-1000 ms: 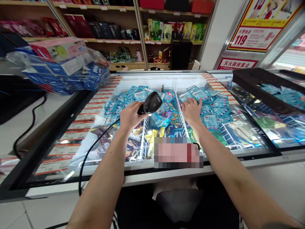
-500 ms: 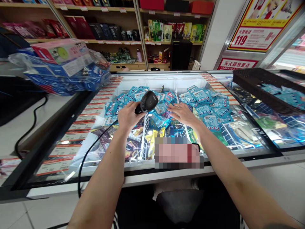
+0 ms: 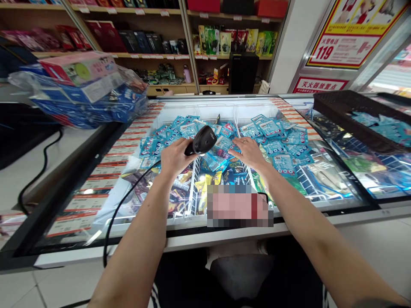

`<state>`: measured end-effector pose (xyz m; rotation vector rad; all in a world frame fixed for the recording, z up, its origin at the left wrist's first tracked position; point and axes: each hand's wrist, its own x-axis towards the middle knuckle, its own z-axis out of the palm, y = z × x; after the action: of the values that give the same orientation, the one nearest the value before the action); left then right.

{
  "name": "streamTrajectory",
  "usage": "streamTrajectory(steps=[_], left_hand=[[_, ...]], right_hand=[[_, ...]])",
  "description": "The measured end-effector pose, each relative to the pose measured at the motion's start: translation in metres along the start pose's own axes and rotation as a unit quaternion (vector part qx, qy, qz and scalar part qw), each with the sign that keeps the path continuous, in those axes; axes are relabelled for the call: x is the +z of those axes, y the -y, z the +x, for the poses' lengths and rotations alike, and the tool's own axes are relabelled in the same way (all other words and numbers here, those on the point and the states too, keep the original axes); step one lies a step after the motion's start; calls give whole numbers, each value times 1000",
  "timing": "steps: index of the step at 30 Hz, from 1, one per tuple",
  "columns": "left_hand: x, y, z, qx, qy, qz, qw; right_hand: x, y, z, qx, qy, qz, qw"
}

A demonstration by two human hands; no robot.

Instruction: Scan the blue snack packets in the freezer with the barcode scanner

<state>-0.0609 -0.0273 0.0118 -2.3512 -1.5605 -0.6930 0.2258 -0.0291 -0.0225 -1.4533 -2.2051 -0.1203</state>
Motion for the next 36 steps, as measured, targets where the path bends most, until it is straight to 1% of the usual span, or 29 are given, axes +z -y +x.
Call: streamTrajectory(steps=[3,6,10,13,16,22,30,36], left_hand=[[1,-2,0,13,7,2,1000],[1,-2,0,17,4,-4,1000],[1,-1,0,25,2,-11,1000],[1,-2,0,43,12,-22,999],[1,-3,0,55,20,-36,998],[1,-5,-1,53,33,-55,997],[4,-5,0,73,38,-55,995],[4,-8,0,70,39,-52,995]], right_hand=[[-1,-2,0,-1,-16,30,999],[1,-8,0,20,-54,93,994],[7,-21,2,93,-129,179,971],[10,-29,4,141,-158,216,953],[9,-31,4,171,-167,229,944],[11,-34,4,199,-179,208,941],[14,-36,6,199,-171,213,941],[15,-36,6,190,-175,221,940]])
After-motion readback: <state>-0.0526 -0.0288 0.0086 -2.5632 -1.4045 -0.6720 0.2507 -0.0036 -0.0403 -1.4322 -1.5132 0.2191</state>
